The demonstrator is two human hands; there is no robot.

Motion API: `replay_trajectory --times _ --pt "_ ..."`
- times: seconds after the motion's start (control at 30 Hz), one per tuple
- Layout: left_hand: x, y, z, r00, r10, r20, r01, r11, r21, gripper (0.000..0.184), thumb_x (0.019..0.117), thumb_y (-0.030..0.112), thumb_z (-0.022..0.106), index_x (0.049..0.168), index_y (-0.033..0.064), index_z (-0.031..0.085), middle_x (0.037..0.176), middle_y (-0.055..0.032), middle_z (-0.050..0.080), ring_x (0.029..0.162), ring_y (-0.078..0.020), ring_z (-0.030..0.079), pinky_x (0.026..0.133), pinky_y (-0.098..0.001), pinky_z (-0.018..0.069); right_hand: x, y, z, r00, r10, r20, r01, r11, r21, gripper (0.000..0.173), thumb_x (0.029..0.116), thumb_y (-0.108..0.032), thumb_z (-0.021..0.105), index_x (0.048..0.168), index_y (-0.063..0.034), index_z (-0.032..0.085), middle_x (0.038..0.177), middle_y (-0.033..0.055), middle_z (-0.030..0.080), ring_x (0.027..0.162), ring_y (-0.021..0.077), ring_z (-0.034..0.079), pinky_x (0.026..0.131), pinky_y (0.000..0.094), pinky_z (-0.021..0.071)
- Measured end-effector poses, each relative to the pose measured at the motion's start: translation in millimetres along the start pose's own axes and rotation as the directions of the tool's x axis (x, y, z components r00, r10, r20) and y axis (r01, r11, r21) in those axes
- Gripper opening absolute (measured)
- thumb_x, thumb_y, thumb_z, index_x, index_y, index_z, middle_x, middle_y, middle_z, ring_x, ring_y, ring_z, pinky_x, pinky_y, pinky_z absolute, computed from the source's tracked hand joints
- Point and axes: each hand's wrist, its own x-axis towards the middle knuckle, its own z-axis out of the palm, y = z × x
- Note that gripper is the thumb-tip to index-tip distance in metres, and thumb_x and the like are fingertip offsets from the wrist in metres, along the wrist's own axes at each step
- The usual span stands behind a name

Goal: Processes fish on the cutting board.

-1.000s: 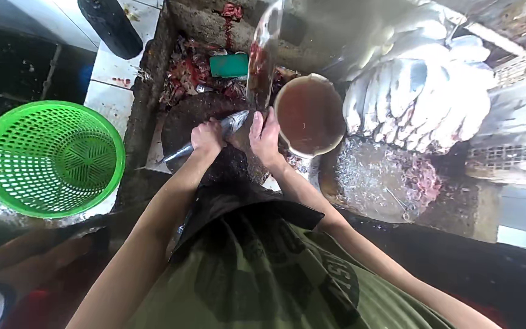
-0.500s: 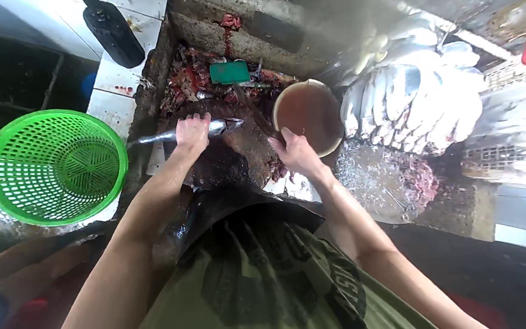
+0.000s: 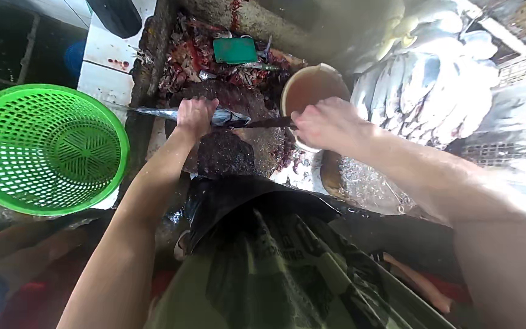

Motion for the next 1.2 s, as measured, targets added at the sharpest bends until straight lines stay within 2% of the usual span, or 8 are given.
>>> replay_trajectory --times 0.1,0.23,0.37,0.5,0.7,0.9,1.1,1.2 --pt "1 -2 0 1.0 0.0 -0.019 0.0 1.0 -0.008 0.075 0.0765 0.048 0.084 0.142 0.0228 0.057 0.122 -0.0232 0.067 0.109 -0.0468 0.066 0.087 -0.067 0.0515 16 -14 -3 1.0 -0.008 0.029 0.009 1.0 -0.022 0.032 0.1078 -0.032 0.046 0.115 -0.0035 0.059 0.086 0.0185 0.067 0.085 0.0412 0.07 0.072 0.056 0.0553" --pt "10 -5 -5 0.999 -0.027 -0.023 0.026 0.998 -0.049 0.069 0.0692 0.019 0.085 0.134 0.0234 0.062 0.113 -0.0234 0.069 0.101 -0.0482 0.067 0.077 -0.068 0.0528 38 -29 35 0.995 0.103 0.014 -0.104 0.989 0.105 0.039 0.1092 -0.036 0.045 0.124 -0.0011 0.055 0.09 0.0234 0.067 0.087 0.0466 0.07 0.069 0.0601 0.0561" --pt "31 -15 -16 0.998 -0.034 0.048 0.038 0.996 -0.082 0.064 0.0653 0.024 0.084 0.127 0.0259 0.066 0.11 -0.0198 0.071 0.105 -0.0455 0.067 0.079 -0.0697 0.0521 36 -45 89 0.957 0.277 0.082 -0.289 0.931 0.223 0.041 0.1067 -0.025 0.049 0.143 -0.0045 0.046 0.095 0.0268 0.069 0.09 0.0503 0.071 0.068 0.0631 0.057" --pt "41 -16 -18 0.995 -0.05 0.086 0.058 0.993 -0.1 0.065 0.065 0.025 0.086 0.127 0.0234 0.067 0.116 -0.02 0.07 0.109 -0.0451 0.065 0.084 -0.0696 0.0506 25 -75 78 0.915 0.382 0.131 -0.404 0.864 0.3 0.033 0.1041 -0.024 0.054 0.132 -0.0065 0.05 0.088 0.0245 0.068 0.082 0.0481 0.071 0.062 0.0622 0.0564" --pt "48 -9 -22 0.987 -0.084 0.138 0.096 0.992 -0.079 0.06 0.0657 0.028 0.086 0.122 0.0178 0.069 0.115 -0.019 0.07 0.109 -0.0433 0.066 0.083 -0.0686 0.0516 18 -79 58 0.898 0.402 0.18 -0.439 0.852 0.285 0.033 0.1079 -0.029 0.048 0.131 -0.0059 0.05 0.09 0.0234 0.068 0.084 0.0472 0.071 0.062 0.0606 0.0568" --pt "54 -18 -26 0.976 -0.113 0.185 0.138 0.982 -0.128 0.056 0.0608 0.031 0.093 0.105 0.0028 0.071 0.114 -0.0253 0.069 0.11 -0.0468 0.064 0.089 -0.0725 0.0483 42 -86 22 0.905 0.39 0.169 -0.421 0.88 0.221 0.027 0.1006 -0.008 0.053 0.126 0.0005 0.049 0.087 0.0229 0.067 0.082 0.0445 0.072 0.06 0.0559 0.0572" --pt "65 -12 -32 0.966 -0.103 0.236 0.117 0.992 -0.046 0.056 0.0629 0.031 0.091 0.107 0.0031 0.071 0.119 -0.0235 0.068 0.115 -0.0447 0.063 0.09 -0.0699 0.0491 62 -82 -2 0.91 0.354 0.217 -0.395 0.899 0.189 0.034 0.1 -0.004 0.054 0.132 0.0022 0.046 0.096 0.0258 0.065 0.087 0.0469 0.07 0.062 0.0577 0.0574" --pt "83 -21 -31 0.955 -0.075 0.287 0.09 0.995 -0.038 0.053 0.061 0.035 0.092 0.099 0.004 0.073 0.113 -0.0218 0.069 0.111 -0.0432 0.064 0.088 -0.0707 0.0488 74 -67 -4 0.936 0.298 0.19 -0.334 0.921 0.201 0.038 0.0963 -0.007 0.06 0.132 0.0005 0.048 0.097 0.0244 0.066 0.09 0.046 0.07 0.064 0.0588 0.0574"
